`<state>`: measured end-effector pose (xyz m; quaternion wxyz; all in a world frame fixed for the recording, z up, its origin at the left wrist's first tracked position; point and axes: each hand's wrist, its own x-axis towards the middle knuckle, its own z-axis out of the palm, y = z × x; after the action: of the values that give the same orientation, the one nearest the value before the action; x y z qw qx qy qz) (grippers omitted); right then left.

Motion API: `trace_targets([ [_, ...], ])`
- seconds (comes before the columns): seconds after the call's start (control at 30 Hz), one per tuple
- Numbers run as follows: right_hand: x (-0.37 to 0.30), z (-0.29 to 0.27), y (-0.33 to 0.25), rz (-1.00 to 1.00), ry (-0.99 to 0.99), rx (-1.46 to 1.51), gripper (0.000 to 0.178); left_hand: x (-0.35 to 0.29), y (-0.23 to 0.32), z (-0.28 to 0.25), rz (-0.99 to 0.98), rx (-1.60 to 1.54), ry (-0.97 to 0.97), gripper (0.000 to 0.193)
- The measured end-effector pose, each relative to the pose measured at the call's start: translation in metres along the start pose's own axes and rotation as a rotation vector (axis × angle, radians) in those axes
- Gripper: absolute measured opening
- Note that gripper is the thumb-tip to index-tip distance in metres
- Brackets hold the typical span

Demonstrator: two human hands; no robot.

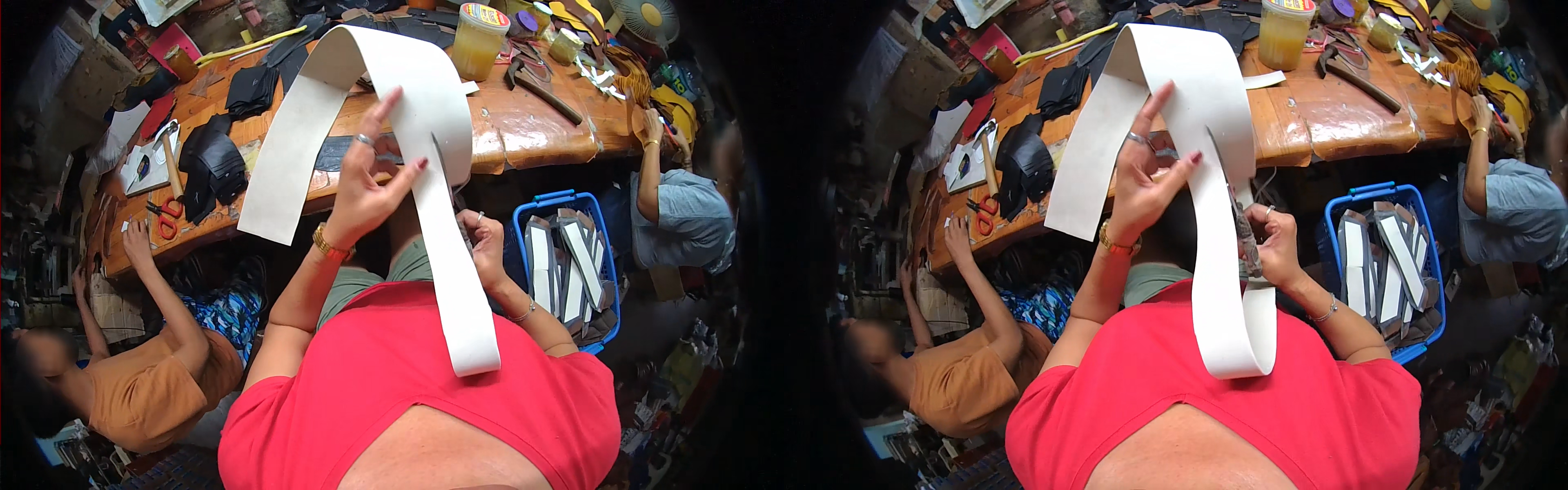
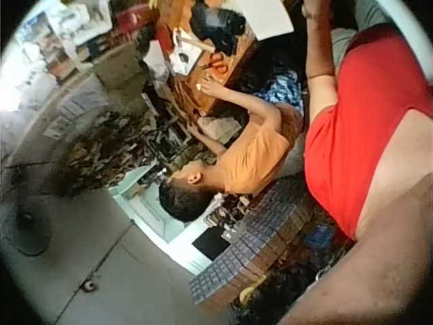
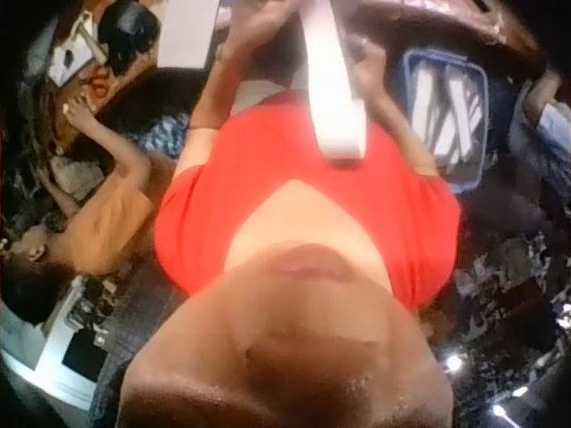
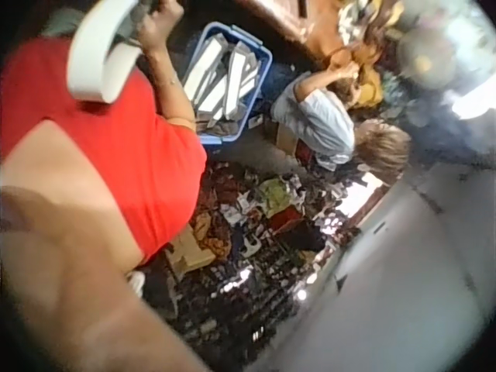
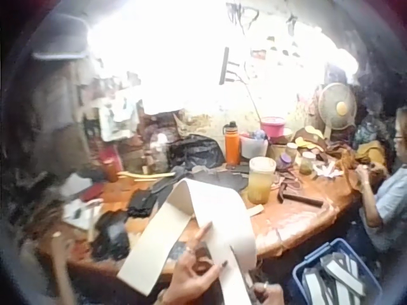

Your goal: The person uses shears to cut a long white strip of material into shorter pieces on a cluttered workbench. They handle the strip, cut it, and place the pieces on the table while other workers are visible nearby.

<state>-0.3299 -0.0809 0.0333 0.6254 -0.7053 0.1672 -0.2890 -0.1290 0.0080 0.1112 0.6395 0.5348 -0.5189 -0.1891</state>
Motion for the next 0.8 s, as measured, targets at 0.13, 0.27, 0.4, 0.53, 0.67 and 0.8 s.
trace_targets([
  [0.13,-0.004,0.003,0.000,0.033,-0.028,0.063,0.018,0.011,-0.002,-0.002,0.068,-0.069,0.046,0.080],
  [0.27,0.010,0.008,-0.005,0.014,-0.010,0.089,0.025,0.003,0.004,0.009,0.038,-0.102,0.005,0.080],
  [0.4,0.019,0.012,-0.004,0.038,0.011,0.117,0.031,0.000,0.001,0.012,0.050,-0.082,0.016,0.080],
  [0.53,0.013,0.006,0.006,-0.014,-0.025,-0.004,0.026,-0.002,0.004,0.009,0.020,-0.081,0.017,0.082],
  [0.67,0.007,0.004,0.001,-0.027,-0.005,-0.012,0.021,0.007,0.004,-0.002,0.010,0.060,0.017,0.083],
  [0.8,0.001,0.004,-0.001,0.002,-0.026,0.054,0.021,0.023,0.000,-0.007,0.046,-0.130,0.097,0.083],
])
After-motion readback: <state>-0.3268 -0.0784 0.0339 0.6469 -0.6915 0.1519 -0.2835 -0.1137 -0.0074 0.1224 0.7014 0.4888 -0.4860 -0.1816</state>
